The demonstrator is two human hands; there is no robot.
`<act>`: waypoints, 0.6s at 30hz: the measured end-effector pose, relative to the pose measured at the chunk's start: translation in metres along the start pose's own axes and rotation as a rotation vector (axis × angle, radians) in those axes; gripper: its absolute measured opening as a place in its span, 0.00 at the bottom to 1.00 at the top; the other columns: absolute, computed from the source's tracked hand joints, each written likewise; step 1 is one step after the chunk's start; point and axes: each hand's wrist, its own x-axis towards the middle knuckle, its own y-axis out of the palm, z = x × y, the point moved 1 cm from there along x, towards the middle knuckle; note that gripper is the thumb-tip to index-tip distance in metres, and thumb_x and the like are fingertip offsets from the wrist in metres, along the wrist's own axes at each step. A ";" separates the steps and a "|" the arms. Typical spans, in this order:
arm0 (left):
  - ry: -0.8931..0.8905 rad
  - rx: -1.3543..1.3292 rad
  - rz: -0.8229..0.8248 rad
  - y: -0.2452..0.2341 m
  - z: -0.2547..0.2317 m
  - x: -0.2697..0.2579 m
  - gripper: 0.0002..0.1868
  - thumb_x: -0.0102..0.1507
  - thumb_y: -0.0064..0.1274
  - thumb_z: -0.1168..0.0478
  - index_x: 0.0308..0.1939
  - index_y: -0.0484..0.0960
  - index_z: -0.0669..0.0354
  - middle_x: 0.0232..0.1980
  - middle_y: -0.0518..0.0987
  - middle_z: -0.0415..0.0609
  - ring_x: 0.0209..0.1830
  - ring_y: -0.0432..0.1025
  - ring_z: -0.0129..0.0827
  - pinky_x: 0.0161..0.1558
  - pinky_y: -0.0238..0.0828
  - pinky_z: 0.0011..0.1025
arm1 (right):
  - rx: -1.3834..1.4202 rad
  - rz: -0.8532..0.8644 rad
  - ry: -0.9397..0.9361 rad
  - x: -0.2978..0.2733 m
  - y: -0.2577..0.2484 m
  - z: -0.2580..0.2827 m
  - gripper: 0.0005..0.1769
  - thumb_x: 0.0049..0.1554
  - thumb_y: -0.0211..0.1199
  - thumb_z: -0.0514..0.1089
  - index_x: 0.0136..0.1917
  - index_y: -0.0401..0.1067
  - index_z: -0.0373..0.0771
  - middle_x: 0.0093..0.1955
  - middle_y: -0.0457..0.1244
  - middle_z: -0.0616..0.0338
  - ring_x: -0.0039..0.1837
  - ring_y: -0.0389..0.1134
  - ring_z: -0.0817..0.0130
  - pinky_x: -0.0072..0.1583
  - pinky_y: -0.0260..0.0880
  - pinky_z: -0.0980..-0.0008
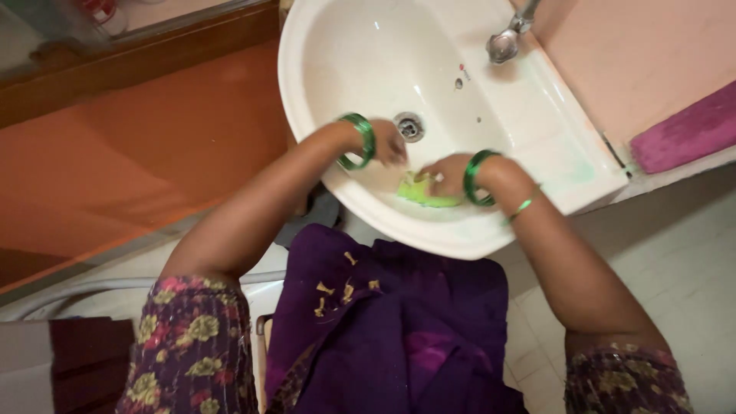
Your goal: The person scrubs a white bathroom sink with a green sponge, rinses the sponge and their hands under running water, and continues scrubbing the basin and faucet area. The sink is cleaned thoroughly with repeated scrubbing and rinsing actions.
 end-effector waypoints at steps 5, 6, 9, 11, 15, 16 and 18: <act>-0.486 0.438 -0.360 -0.031 0.027 -0.051 0.30 0.61 0.56 0.42 0.67 0.75 0.39 0.78 0.61 0.51 0.80 0.51 0.49 0.73 0.32 0.72 | 0.052 -0.083 -0.224 0.000 -0.008 0.062 0.34 0.58 0.57 0.61 0.75 0.64 0.53 0.66 0.66 0.46 0.66 0.68 0.48 0.67 0.64 0.57; -0.543 0.437 -0.393 -0.037 0.032 -0.057 0.35 0.61 0.56 0.40 0.70 0.71 0.42 0.80 0.52 0.54 0.81 0.44 0.52 0.70 0.25 0.75 | 0.127 -0.117 -0.237 0.001 -0.014 0.075 0.33 0.59 0.56 0.61 0.75 0.63 0.53 0.65 0.66 0.45 0.65 0.68 0.48 0.67 0.65 0.57; -0.678 0.467 -0.428 -0.045 0.045 -0.070 0.40 0.61 0.55 0.36 0.73 0.68 0.49 0.83 0.41 0.55 0.82 0.34 0.53 0.68 0.19 0.77 | 0.296 -0.207 -0.255 -0.010 -0.023 0.106 0.30 0.62 0.53 0.58 0.75 0.63 0.53 0.65 0.67 0.46 0.64 0.69 0.51 0.66 0.66 0.59; -0.713 0.450 -0.409 -0.051 0.049 -0.077 0.41 0.60 0.55 0.35 0.72 0.69 0.50 0.84 0.38 0.51 0.83 0.31 0.49 0.69 0.19 0.74 | 0.318 -0.299 -0.351 -0.027 -0.016 0.116 0.27 0.61 0.55 0.54 0.73 0.67 0.52 0.68 0.65 0.46 0.64 0.69 0.52 0.66 0.66 0.58; -0.677 0.423 -0.433 -0.054 0.057 -0.083 0.41 0.59 0.55 0.33 0.70 0.71 0.49 0.85 0.35 0.47 0.84 0.29 0.44 0.74 0.20 0.65 | 0.201 -0.244 -0.317 -0.086 0.020 0.083 0.18 0.62 0.57 0.46 0.65 0.73 0.54 0.73 0.63 0.59 0.61 0.71 0.62 0.67 0.69 0.61; -0.662 0.446 -0.465 -0.053 0.058 -0.083 0.41 0.59 0.55 0.33 0.70 0.71 0.49 0.85 0.36 0.48 0.84 0.29 0.44 0.75 0.19 0.63 | 0.219 -0.234 -0.302 -0.104 0.027 0.067 0.19 0.58 0.58 0.44 0.62 0.75 0.56 0.75 0.60 0.61 0.62 0.71 0.64 0.66 0.70 0.60; -0.617 0.452 -0.514 -0.049 0.061 -0.082 0.39 0.61 0.53 0.35 0.71 0.72 0.49 0.85 0.38 0.51 0.84 0.31 0.46 0.76 0.20 0.61 | 0.254 -0.237 -0.245 -0.138 0.036 0.028 0.22 0.53 0.59 0.41 0.58 0.77 0.61 0.78 0.57 0.66 0.64 0.69 0.66 0.65 0.70 0.60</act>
